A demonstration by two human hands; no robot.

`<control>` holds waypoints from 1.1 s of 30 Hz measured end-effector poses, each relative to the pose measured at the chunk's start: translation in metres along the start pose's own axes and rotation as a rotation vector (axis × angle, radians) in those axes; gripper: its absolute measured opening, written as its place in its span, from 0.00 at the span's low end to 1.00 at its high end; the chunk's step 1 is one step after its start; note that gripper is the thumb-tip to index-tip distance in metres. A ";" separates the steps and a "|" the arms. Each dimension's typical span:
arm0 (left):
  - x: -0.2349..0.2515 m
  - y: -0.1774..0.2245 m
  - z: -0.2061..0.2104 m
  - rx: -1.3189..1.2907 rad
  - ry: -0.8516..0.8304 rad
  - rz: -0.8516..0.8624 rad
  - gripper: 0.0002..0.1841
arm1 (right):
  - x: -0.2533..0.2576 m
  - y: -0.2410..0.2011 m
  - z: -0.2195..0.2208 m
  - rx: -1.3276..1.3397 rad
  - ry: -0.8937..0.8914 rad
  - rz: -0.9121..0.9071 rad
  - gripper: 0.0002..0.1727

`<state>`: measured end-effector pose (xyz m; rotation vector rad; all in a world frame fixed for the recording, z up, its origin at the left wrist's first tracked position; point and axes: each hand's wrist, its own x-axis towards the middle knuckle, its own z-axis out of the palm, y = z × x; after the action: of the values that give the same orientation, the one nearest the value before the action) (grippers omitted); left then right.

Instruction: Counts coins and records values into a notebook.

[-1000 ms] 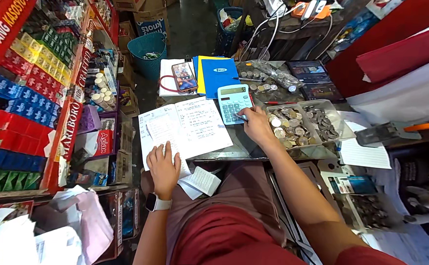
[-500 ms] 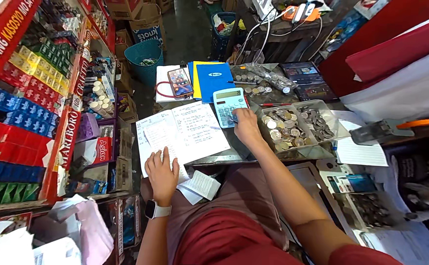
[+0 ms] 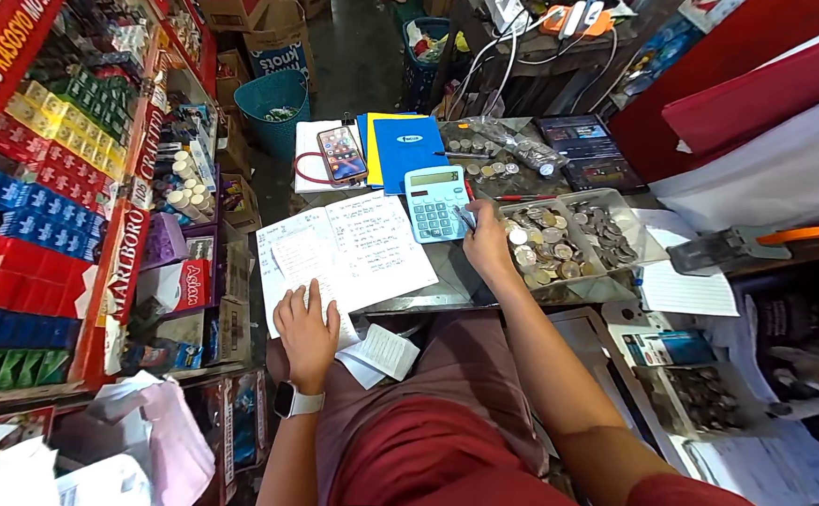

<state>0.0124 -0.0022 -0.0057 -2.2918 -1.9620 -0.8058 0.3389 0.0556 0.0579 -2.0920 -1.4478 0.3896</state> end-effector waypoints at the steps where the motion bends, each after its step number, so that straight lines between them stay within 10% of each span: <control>1: 0.000 0.000 -0.001 -0.007 -0.005 -0.001 0.29 | 0.001 0.000 0.001 -0.029 -0.011 -0.015 0.28; 33: 0.001 0.001 0.000 -0.008 -0.033 -0.006 0.28 | 0.014 -0.021 0.001 -0.117 -0.068 -0.200 0.25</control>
<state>0.0131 -0.0013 -0.0046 -2.3195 -1.9838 -0.7824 0.3275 0.0738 0.0709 -2.0151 -1.7396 0.3065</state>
